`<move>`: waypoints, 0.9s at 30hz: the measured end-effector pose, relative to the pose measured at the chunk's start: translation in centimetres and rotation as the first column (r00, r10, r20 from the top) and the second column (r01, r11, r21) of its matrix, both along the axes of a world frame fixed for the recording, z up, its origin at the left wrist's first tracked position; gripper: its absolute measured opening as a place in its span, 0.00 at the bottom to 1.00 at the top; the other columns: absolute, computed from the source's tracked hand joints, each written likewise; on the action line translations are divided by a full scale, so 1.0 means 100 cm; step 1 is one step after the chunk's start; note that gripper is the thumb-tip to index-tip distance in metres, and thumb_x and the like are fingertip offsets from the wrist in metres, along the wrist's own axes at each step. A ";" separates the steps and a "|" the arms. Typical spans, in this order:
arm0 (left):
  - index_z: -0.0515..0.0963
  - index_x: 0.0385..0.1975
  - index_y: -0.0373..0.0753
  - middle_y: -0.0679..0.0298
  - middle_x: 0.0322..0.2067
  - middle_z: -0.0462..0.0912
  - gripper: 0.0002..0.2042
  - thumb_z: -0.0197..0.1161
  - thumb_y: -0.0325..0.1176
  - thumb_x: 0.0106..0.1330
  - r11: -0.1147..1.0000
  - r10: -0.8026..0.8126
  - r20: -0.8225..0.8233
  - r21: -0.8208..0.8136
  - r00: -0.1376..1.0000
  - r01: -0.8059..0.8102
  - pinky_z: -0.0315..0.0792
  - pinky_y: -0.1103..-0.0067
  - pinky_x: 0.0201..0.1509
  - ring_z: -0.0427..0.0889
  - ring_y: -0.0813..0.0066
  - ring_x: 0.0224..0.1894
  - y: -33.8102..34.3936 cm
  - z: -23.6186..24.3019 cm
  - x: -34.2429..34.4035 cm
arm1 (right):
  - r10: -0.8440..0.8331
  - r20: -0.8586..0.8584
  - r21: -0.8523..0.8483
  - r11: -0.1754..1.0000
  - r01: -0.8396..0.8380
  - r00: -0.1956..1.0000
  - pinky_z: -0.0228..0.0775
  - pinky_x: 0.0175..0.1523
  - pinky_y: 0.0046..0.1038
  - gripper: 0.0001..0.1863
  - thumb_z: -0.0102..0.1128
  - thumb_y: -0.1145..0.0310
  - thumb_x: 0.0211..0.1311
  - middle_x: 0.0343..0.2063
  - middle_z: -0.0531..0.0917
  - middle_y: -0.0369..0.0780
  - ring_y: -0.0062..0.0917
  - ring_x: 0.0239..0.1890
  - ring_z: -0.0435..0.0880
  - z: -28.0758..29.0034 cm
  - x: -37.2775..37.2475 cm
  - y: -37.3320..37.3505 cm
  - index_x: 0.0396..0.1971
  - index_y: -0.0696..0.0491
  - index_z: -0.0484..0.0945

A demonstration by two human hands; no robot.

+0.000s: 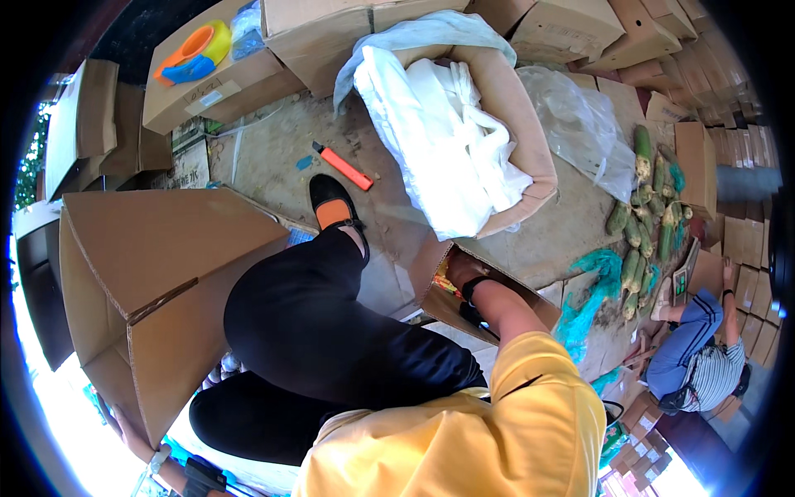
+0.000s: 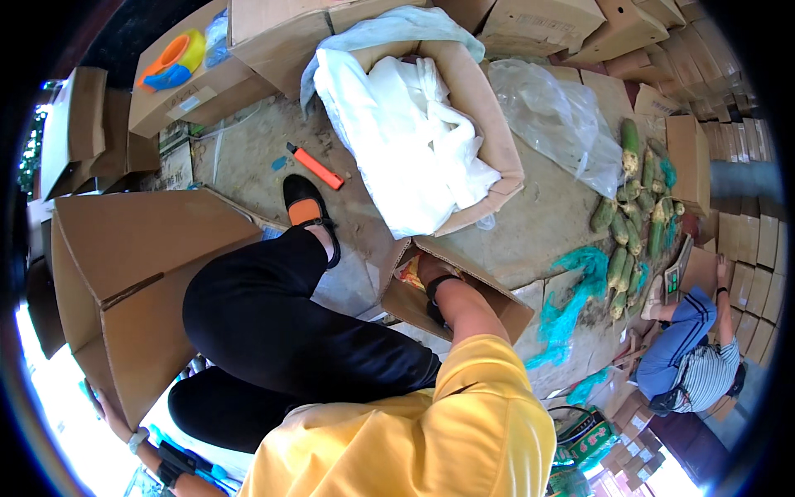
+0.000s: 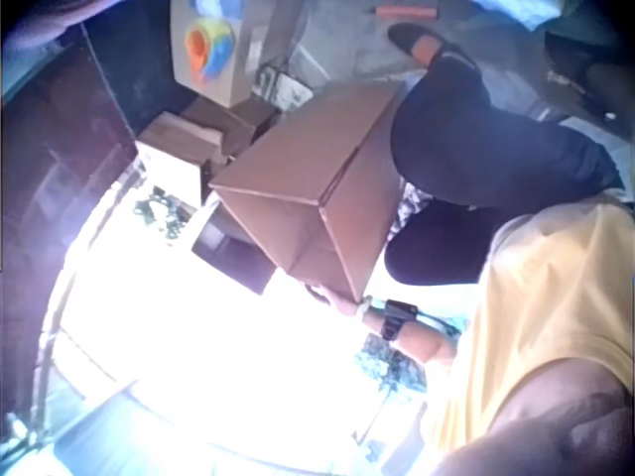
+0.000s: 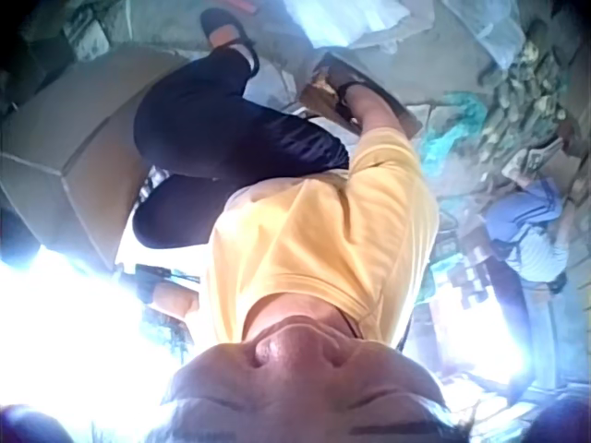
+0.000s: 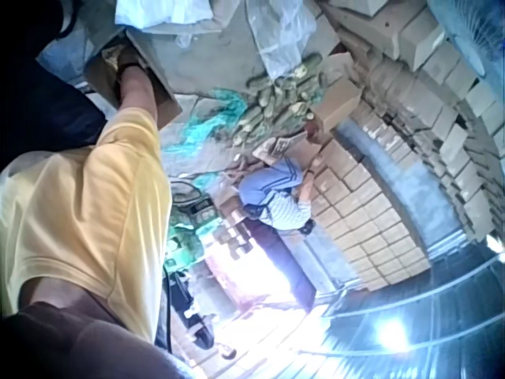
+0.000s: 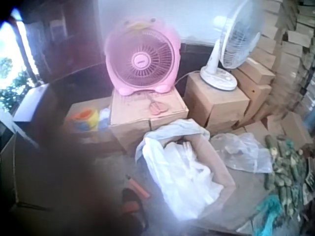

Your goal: The person trims the stems of passion fruits using shears, places the fruits into a plastic bag inside a cardboard box on a scale, ties the bag, and seals the box using a tape dispenser.

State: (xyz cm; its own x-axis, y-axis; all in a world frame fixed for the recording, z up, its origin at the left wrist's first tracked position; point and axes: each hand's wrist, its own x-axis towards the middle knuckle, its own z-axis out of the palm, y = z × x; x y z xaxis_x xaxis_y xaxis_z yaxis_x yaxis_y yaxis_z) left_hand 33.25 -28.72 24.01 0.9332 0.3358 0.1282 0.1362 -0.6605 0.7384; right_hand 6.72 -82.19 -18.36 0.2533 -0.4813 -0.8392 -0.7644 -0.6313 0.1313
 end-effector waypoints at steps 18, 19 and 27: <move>0.63 0.64 0.44 0.58 0.61 0.66 0.26 0.53 0.46 0.67 0.999 -0.038 0.054 -0.017 0.998 0.039 0.59 0.76 0.63 0.67 0.68 0.60 0.015 -0.006 0.003 | 0.159 0.146 0.058 0.984 -0.169 0.976 0.66 0.60 0.37 0.23 0.56 0.63 0.57 0.59 0.71 0.45 0.36 0.61 0.70 -0.016 -0.006 -0.014 0.54 0.52 0.73; 0.63 0.64 0.44 0.58 0.60 0.67 0.27 0.53 0.46 0.67 0.999 -0.031 0.046 -0.031 0.998 0.033 0.60 0.76 0.63 0.67 0.67 0.60 0.012 -0.005 0.002 | 0.122 0.152 0.046 0.990 -0.130 0.981 0.67 0.60 0.35 0.27 0.57 0.63 0.54 0.59 0.71 0.45 0.36 0.60 0.70 -0.021 -0.005 -0.012 0.56 0.50 0.71; 0.65 0.62 0.44 0.57 0.56 0.71 0.23 0.52 0.41 0.68 0.987 -0.048 0.044 -0.154 0.998 0.054 0.67 0.79 0.57 0.73 0.68 0.55 0.033 -0.023 -0.012 | -0.596 0.209 0.750 0.606 0.263 0.775 0.64 0.24 0.22 0.08 0.54 0.64 0.59 0.21 0.76 0.33 0.19 0.20 0.74 0.171 0.007 -0.028 0.33 0.52 0.76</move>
